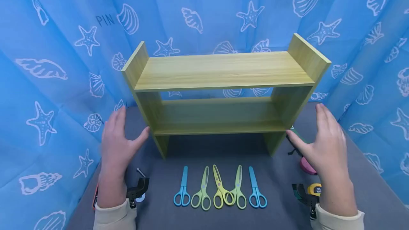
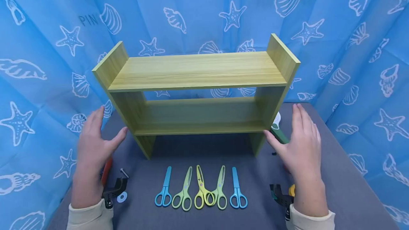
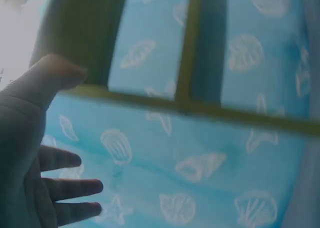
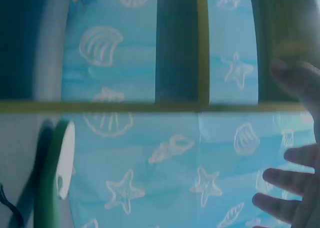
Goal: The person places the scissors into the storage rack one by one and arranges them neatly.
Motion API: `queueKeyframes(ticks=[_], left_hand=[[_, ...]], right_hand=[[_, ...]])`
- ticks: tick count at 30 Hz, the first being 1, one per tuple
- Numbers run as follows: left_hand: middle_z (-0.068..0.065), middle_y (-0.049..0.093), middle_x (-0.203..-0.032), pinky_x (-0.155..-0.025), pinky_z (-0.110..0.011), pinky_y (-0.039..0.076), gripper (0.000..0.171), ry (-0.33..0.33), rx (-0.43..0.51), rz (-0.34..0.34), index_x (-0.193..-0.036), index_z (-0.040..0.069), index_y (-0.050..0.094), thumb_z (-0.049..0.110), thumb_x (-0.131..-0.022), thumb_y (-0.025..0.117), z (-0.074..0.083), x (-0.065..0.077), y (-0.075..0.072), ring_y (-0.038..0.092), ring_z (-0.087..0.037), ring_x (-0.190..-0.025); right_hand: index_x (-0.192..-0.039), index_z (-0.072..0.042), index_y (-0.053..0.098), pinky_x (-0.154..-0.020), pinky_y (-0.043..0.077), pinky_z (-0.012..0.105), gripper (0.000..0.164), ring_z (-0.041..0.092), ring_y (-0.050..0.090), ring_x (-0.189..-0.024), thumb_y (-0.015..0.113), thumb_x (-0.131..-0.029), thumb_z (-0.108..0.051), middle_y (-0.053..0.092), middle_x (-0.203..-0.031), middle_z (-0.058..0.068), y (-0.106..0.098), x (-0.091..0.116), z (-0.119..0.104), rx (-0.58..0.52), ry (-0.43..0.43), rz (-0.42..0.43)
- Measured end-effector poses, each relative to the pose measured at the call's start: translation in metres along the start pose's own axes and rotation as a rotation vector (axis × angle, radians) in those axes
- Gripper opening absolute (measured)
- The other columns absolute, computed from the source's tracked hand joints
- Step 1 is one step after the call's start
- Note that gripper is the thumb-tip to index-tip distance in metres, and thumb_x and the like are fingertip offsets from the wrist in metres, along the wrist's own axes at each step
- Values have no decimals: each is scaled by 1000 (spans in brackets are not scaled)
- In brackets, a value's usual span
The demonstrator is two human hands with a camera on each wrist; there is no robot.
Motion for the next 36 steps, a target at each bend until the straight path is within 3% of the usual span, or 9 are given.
queueKeyframes(ticks=[7,9,12,14,16,22,28,31,36], left_hand=[[-6,61,-139,-107,-49,48,53,-222,411,75,-143,10,58,32,-97,72,-1,6,11,57,-25,-129],[-4,64,-132,-102,-45,53,46,-234,460,117,-136,9,62,32,-97,72,0,7,15,62,-22,-121],[-4,66,-122,-92,-35,57,39,-213,481,162,-127,6,66,29,-96,73,3,8,20,65,-18,-110],[-6,65,-117,-86,-30,57,36,-188,496,172,-123,3,66,23,-95,74,5,7,24,64,-17,-104],[-7,64,-114,-82,-24,55,33,-181,513,170,-121,2,66,19,-94,75,6,6,29,63,-16,-99],[-10,63,-113,-76,-18,54,26,-204,571,181,-119,0,67,9,-95,72,6,7,37,61,-15,-98],[-21,63,-112,-73,-17,52,21,-200,579,204,-116,-8,65,-2,-96,66,25,7,26,60,-22,-100],[-24,62,-110,-72,-15,51,21,-176,570,214,-115,-12,64,-5,-95,64,36,7,19,59,-24,-99],[-24,63,-108,-71,-13,50,19,-153,544,230,-113,-12,65,-5,-95,64,41,8,16,60,-23,-97]], right_hand=[[-157,-5,39,-113,30,69,86,48,39,-139,82,-84,-18,43,-154,26,-5,33,-21,-169,-7,79],[-155,-6,42,-109,34,70,84,47,43,-137,83,-83,-16,46,-151,25,0,42,-26,-188,-12,73],[-154,-8,45,-102,49,56,83,42,50,-129,85,-82,-15,50,-149,22,13,56,-31,-189,2,39],[-154,-8,45,-95,53,54,81,39,53,-125,85,-83,-15,52,-147,19,24,66,-33,-191,22,-1],[-152,-8,48,-93,54,43,77,34,57,-120,84,-85,-17,56,-142,17,37,78,-33,-206,48,-56],[-141,-6,58,-91,55,57,56,32,63,-113,79,-92,-27,65,-128,13,86,118,-28,-235,179,-332],[-115,-10,73,-76,56,42,28,18,60,-88,78,-90,-22,66,-105,1,131,147,-10,-119,271,-669],[-101,-10,73,-70,52,38,17,16,54,-79,79,-86,-17,61,-91,-1,143,152,-4,-67,286,-741],[-83,-12,70,-63,46,35,10,16,51,-69,80,-84,-16,56,-75,-2,148,154,2,-40,315,-756]])
Point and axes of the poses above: each hand's wrist, its own x-axis away from the middle knuckle, its own y-axis out of the palm, z = x × y, the point moved 9 cm from there along -x, towards the middle knuckle
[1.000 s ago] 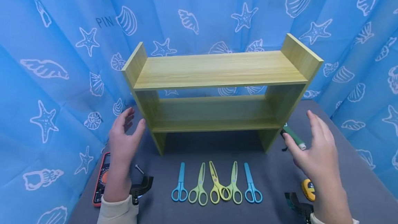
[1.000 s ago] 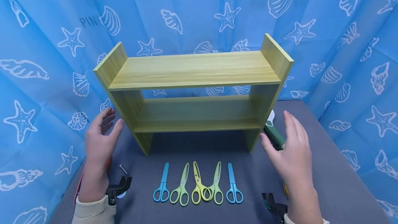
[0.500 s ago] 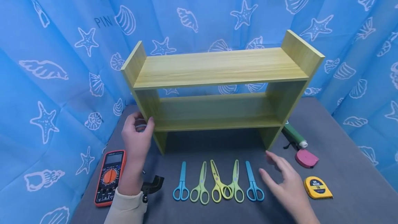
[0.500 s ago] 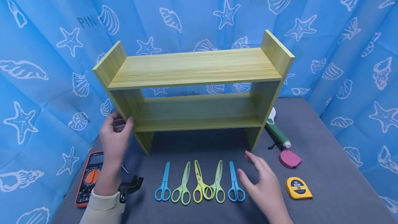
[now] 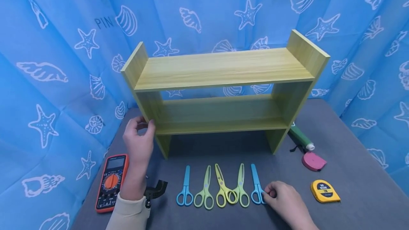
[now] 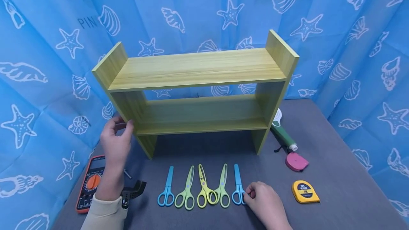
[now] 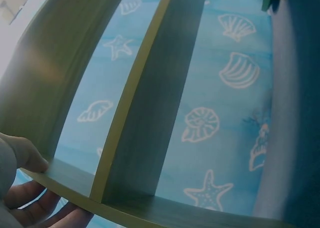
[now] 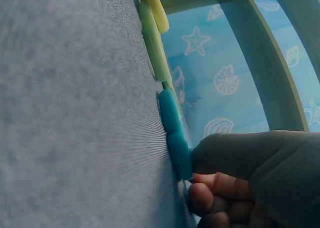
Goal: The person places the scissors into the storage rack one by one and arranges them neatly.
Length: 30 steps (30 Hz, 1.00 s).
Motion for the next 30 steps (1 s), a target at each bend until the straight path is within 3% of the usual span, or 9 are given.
queueKeyframes(ticks=[5,9,16,24,30], left_hand=[[-28,62,-108,-72,-15,52,19,17,15,-11,-112,-14,65,-9,-94,65,3,1,-1,61,-27,-97],[-28,62,-107,-73,-14,51,20,26,17,-11,-112,-15,64,-9,-94,65,3,1,0,60,-28,-97],[-18,64,-108,-71,-14,53,19,47,-10,9,-114,-6,68,-2,-95,67,-26,-2,0,61,-20,-97],[-5,64,-106,-70,-19,55,18,71,-13,3,-114,1,69,9,-98,68,-35,-4,1,62,-14,-96],[-8,63,-105,-68,-16,55,17,103,-7,20,-113,1,69,7,-97,69,-36,-4,2,62,-16,-95]], right_hand=[[-78,-12,68,-57,43,30,11,15,50,-64,79,-82,-13,56,-68,-3,-3,4,-1,-49,3,1],[-80,-12,70,-53,43,25,9,14,52,-63,79,-82,-12,58,-67,-3,-19,10,-2,-102,6,14],[-87,-9,73,-56,47,25,7,16,55,-67,78,-84,-12,60,-70,-1,-69,24,-15,-147,-19,55],[-91,-7,74,-55,52,24,5,9,59,-63,78,-89,-9,65,-75,-3,-137,52,-41,-178,-222,280],[-96,-4,74,-55,55,23,10,11,66,-63,79,-91,-10,70,-81,2,-175,70,-54,-261,-220,419]])
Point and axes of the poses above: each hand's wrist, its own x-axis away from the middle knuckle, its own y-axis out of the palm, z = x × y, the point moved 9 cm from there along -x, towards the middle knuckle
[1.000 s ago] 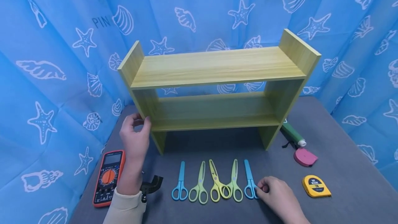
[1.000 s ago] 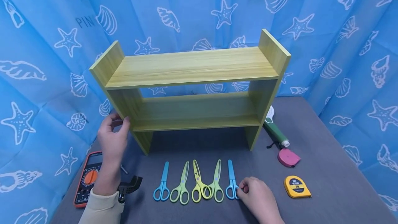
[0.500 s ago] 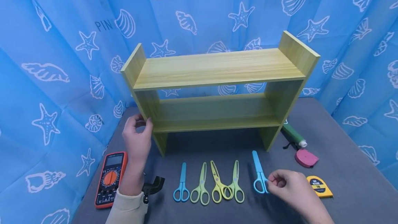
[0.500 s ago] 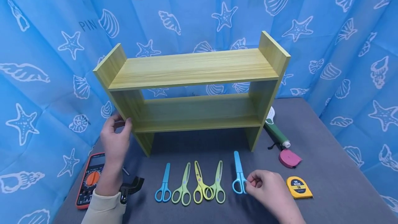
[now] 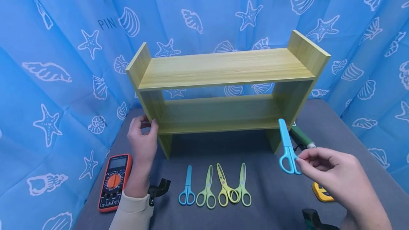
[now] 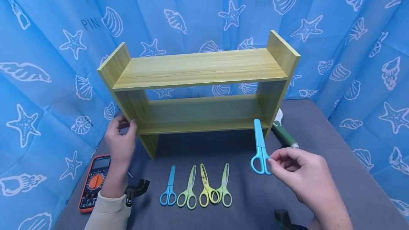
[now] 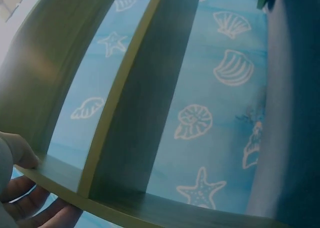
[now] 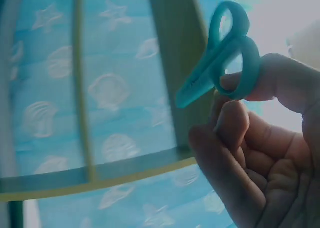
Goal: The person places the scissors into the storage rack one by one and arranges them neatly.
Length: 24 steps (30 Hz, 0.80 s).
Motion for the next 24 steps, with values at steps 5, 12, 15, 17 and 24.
queueKeyframes(ticks=[5,12,15,17,24], left_hand=[[-14,63,-104,-67,-13,53,17,39,-24,30,-113,-1,68,4,-97,68,8,1,-1,61,-16,-94],[-26,59,-100,-69,-9,50,15,82,-32,73,-108,-13,64,-8,-94,65,37,3,-5,62,-26,-90],[-26,60,-100,-69,-8,49,16,90,-37,75,-109,-12,65,-6,-95,67,32,3,-4,62,-29,-89],[-24,61,-102,-69,-8,49,17,88,-41,70,-111,-9,66,-3,-96,68,23,2,-3,63,-28,-90],[-16,61,-106,-69,-15,53,21,65,-60,18,-117,-3,66,7,-98,68,2,1,4,64,-23,-93]], right_hand=[[-100,-1,72,-57,55,19,12,13,68,-62,77,-92,-7,72,-78,2,-26,-8,-26,-51,-70,53],[-104,-3,72,-59,51,17,16,13,65,-65,78,-92,-13,73,-79,-1,-61,-37,-67,-96,-126,86],[-104,-2,72,-64,53,13,18,13,67,-68,78,-92,-14,74,-82,0,-69,-56,-88,-137,-156,87],[-106,-2,71,-68,55,13,20,15,70,-72,78,-93,-16,74,-85,1,-72,-69,-101,-167,-162,77],[-112,-3,72,-70,57,20,34,23,67,-85,75,-95,-32,71,-98,7,-67,-109,-149,-181,-152,-17]])
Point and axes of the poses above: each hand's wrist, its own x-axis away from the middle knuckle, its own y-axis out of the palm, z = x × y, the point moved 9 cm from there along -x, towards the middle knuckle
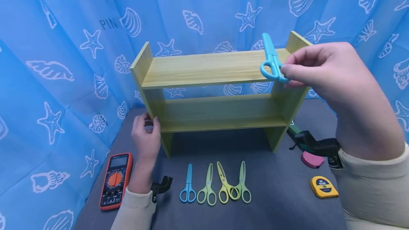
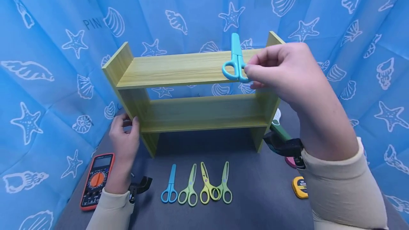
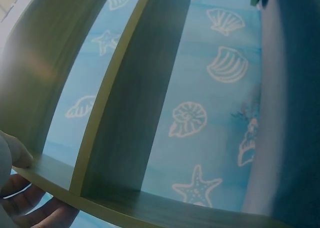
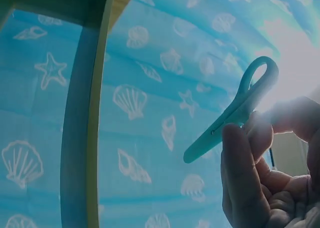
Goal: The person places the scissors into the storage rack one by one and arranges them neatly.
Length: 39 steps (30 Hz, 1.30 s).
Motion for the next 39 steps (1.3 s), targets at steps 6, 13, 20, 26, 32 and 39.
queueKeyframes(ticks=[6,13,20,26,32,39], left_hand=[[-14,61,-107,-69,-16,54,22,5,-23,-31,-118,-2,65,12,-100,66,1,-1,4,64,-23,-94],[-15,61,-107,-66,-18,54,22,21,-39,-38,-117,-3,65,10,-100,66,3,-3,10,64,-25,-92],[-15,61,-108,-67,-16,52,22,13,-42,-50,-118,-2,65,9,-100,67,1,-2,9,63,-24,-93],[-14,61,-107,-67,-15,52,22,14,-43,-40,-119,-1,65,12,-101,66,-1,-3,3,63,-23,-93],[-14,61,-107,-66,-13,52,21,18,-41,-30,-118,-1,65,10,-100,66,0,-4,2,63,-24,-92],[-14,61,-106,-66,-18,54,22,24,-36,-32,-119,-1,65,11,-100,66,1,-2,2,64,-25,-92]], right_hand=[[-112,-10,74,-81,51,38,36,26,68,-90,68,-96,-42,68,-108,9,34,-30,-45,122,0,-90],[-100,-6,76,-71,51,34,20,25,57,-80,65,-93,-21,64,-95,7,76,-58,-83,109,-77,-200],[-84,-6,76,-53,43,27,16,14,43,-57,67,-88,-19,54,-63,-3,129,-89,-102,143,-62,-317],[-80,-8,75,-45,28,23,19,9,30,-47,70,-89,-23,50,-53,-6,180,-109,-117,225,-50,-390],[-76,-8,69,-51,31,24,17,12,35,-52,71,-86,-22,70,-74,4,212,-123,-119,297,-23,-392],[-72,-12,65,-59,43,27,19,15,52,-57,75,-83,-24,71,-73,2,231,-121,-113,291,-1,-380]])
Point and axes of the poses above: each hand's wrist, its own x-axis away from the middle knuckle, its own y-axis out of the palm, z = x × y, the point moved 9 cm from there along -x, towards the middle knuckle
